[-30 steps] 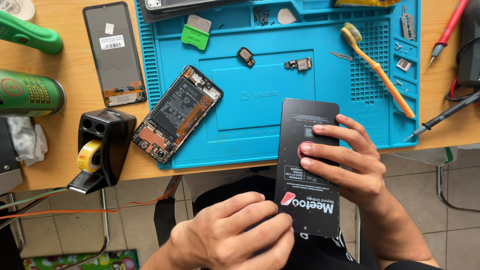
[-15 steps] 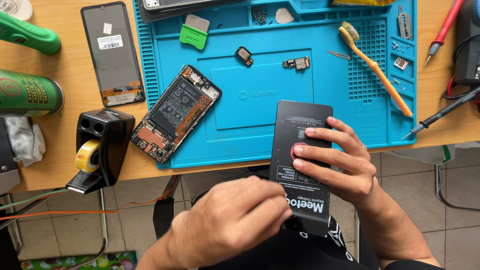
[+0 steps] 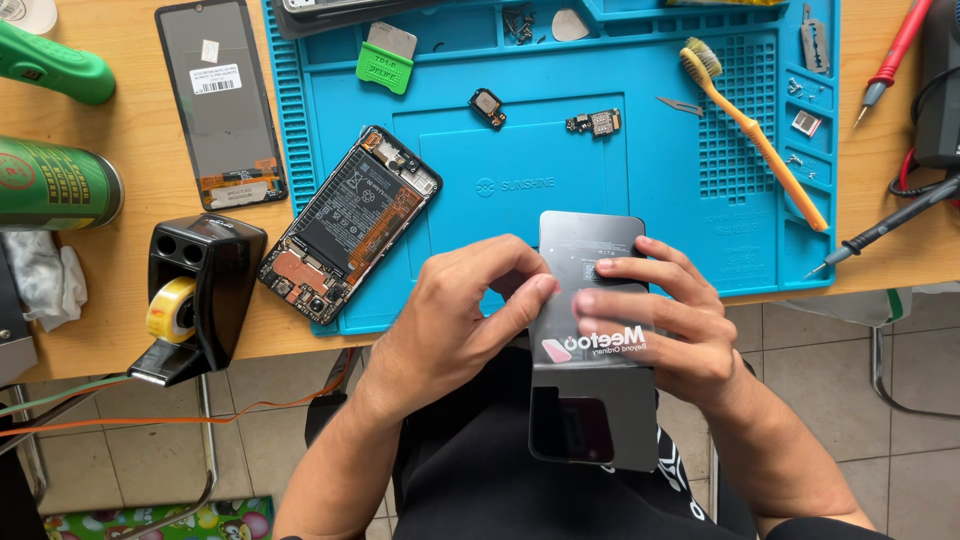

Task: The person disassembles a smartphone, removes the back cover, and detaches internal components including the battery and camera modules. They then place the parts on a blue work mat and handle a replacement screen, peeling off protective film and applying adhesive tape to the edges.

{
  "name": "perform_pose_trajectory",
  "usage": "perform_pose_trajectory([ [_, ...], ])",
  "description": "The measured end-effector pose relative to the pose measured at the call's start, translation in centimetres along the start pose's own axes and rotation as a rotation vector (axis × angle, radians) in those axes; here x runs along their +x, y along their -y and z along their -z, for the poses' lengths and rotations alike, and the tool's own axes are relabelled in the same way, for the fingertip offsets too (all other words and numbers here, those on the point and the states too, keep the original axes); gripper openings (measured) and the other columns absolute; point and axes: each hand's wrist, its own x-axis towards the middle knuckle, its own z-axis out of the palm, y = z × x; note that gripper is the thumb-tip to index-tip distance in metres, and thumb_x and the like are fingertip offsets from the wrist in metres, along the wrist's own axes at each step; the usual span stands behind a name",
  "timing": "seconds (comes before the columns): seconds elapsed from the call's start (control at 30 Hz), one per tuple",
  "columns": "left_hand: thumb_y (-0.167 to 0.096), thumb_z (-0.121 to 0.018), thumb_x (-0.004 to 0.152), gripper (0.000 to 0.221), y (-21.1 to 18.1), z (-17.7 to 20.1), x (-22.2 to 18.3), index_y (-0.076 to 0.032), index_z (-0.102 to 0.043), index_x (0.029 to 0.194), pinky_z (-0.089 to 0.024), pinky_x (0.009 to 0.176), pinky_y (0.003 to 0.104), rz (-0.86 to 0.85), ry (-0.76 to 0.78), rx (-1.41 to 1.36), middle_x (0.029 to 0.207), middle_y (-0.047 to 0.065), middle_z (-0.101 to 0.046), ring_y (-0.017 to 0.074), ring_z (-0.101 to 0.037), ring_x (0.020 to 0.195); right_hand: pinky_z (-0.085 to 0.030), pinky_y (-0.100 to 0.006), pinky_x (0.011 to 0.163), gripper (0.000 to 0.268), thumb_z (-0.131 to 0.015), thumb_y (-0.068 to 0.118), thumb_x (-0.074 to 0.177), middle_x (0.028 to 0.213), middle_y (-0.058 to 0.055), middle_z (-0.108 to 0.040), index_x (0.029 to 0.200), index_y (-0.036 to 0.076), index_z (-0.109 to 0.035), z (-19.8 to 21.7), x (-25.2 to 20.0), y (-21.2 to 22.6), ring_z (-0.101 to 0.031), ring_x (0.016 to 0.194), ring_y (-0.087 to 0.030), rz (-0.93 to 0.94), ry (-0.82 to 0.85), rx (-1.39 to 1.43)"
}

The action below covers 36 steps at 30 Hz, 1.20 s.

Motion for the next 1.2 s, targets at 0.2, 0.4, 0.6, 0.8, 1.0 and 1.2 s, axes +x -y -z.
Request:
perform_pose_trajectory([
  [0.2,-0.015,-0.055,0.104,0.017,-0.3,0.1,0.2,-0.003,-0.060,0.093,-0.048,0.066,0.030,-0.016,-0.004,-0.021,0.082,0.005,-0.061,0.0181,-0.056,0.070,-0.051,-0.056,0.110,0.022,-0.082,0.025,0.088,0.113,-0.006,-0.074,0.104,0.014,-0.074,-0.1,0.1,-0.1,-0.072,0.112,-0.036,-0.014,-0.033,-0.011],
  [0.4,-0.015,-0.056,0.104,0.016,-0.4,0.1,0.2,-0.003,-0.060,0.094,-0.046,0.066,0.031,-0.036,-0.001,-0.019,0.082,0.005,-0.061,0.0180,-0.054,0.069,-0.050,-0.056,0.111,0.023,-0.084,0.026,0.086,0.113,-0.006,-0.074,0.104,0.015,-0.074,-0.1,-0.1,-0.1,-0.071,0.113,-0.036,-0.024,-0.036,-0.001],
  [0.6,-0.013,-0.055,0.104,0.013,-0.9,0.2,0.0,-0.003,-0.059,0.096,-0.047,0.069,0.033,-0.094,0.003,-0.005,0.085,0.006,-0.062,0.0206,-0.056,0.072,-0.050,-0.057,0.110,0.018,-0.079,0.023,0.088,0.112,-0.006,-0.074,0.103,0.014,-0.073,0.0,-0.1,0.0,-0.072,0.111,-0.037,-0.021,-0.050,-0.013],
  [0.8,-0.020,-0.066,0.100,0.012,-2.1,1.5,-0.9,-0.008,-0.064,0.099,-0.047,0.087,0.036,-0.300,0.118,-0.017,0.096,-0.001,-0.068,0.0222,-0.063,0.089,-0.050,-0.058,0.111,0.011,-0.066,0.018,0.098,0.113,-0.009,-0.074,0.105,0.013,-0.073,0.5,0.0,-0.1,-0.071,0.112,-0.038,-0.027,-0.062,-0.048],
  [1.0,-0.028,-0.064,0.098,0.022,-1.4,2.4,-1.8,-0.006,-0.062,0.099,-0.054,0.093,0.037,-0.251,-0.090,-0.152,0.098,0.007,-0.074,0.0248,-0.069,0.093,-0.051,-0.059,0.109,0.011,-0.064,0.014,0.099,0.114,-0.012,-0.073,0.106,0.010,-0.071,1.2,0.0,-0.2,-0.070,0.112,-0.039,-0.019,-0.086,-0.068],
  [1.2,-0.021,-0.060,0.102,0.017,0.8,2.0,-3.9,-0.005,-0.062,0.095,-0.056,0.083,0.034,-0.135,-0.518,-0.273,0.089,0.011,-0.069,0.0239,-0.068,0.085,-0.063,-0.054,0.100,0.027,-0.061,0.026,0.102,0.120,-0.016,-0.067,0.124,0.010,-0.060,0.0,-3.9,-0.8,-0.071,0.112,-0.040,-0.234,-0.299,0.355],
])
